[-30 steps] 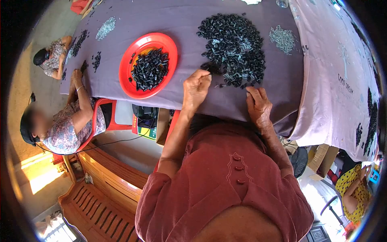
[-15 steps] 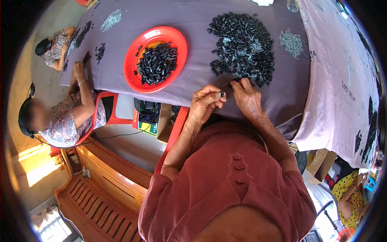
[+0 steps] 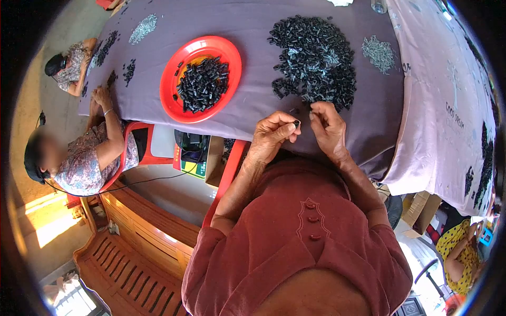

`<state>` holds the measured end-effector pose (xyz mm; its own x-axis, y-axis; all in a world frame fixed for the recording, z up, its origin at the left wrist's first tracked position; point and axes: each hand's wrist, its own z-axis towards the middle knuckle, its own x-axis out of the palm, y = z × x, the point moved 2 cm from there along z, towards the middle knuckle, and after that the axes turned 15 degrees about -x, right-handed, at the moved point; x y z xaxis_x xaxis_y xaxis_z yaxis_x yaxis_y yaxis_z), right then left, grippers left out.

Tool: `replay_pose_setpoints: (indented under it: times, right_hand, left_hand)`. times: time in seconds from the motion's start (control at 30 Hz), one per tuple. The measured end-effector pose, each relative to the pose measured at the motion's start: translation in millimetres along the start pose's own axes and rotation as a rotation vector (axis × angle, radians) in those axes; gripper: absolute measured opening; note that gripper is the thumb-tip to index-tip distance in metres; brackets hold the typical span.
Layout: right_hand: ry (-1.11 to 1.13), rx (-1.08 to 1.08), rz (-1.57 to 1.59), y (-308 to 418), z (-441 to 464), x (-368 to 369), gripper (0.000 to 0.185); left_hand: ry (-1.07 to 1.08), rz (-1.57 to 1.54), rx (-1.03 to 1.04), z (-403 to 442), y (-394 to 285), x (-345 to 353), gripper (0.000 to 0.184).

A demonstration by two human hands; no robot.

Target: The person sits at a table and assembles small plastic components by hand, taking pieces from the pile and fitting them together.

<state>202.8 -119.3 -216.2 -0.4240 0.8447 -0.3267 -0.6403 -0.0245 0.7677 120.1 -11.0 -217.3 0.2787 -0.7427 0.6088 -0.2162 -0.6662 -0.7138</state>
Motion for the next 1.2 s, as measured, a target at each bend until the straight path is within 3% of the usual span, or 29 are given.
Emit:
replay_pose_setpoints:
  times: [0.03, 0.13, 0.23, 0.33, 0.57, 0.67, 0.73, 0.83, 0.97, 1.2]
  right_hand:
    - [-0.038, 0.096, 0.140, 1, 0, 0, 0.016]
    - [0.035, 0.085, 0.214, 12, 1, -2, 0.016]
    - [0.020, -0.064, 0.196, 19, 5, 0, 0.013]
    - [0.169, -0.069, 0.156, 24, 7, -1, 0.013]
    - [0.228, -0.107, 0.137, 24, 4, 3, 0.013]
    - [0.141, -0.049, 0.162, 22, 0, 4, 0.010]
    - [0.091, 0.305, 0.388, 19, -6, 5, 0.009]
    - [-0.059, 0.250, 0.582, 21, -2, 5, 0.008]
    - [-0.085, 0.135, 0.534, 18, -6, 7, 0.008]
    - [-0.062, 0.307, 0.668, 26, -4, 4, 0.006]
  left_hand:
    - [-0.001, 0.001, -0.001, 0, 0, 0, 0.008]
    - [-0.013, 0.057, -0.009, 0, 0, 1, 0.008]
    - [-0.053, 0.128, -0.009, 0, 1, 1, 0.007]
    - [-0.064, 0.208, 0.020, -3, 2, 1, 0.008]
    - [-0.138, 0.139, 0.052, -1, 5, 1, 0.007]
    - [-0.163, 0.073, 0.036, 0, 5, 0, 0.007]
    - [-0.186, 0.054, 0.025, -1, 7, 1, 0.008]
    - [-0.171, -0.020, -0.031, -4, 10, 5, 0.009]
    - [-0.040, -0.187, -0.123, -4, 13, 10, 0.011]
    - [0.088, -0.170, -0.208, -10, 19, 9, 0.012]
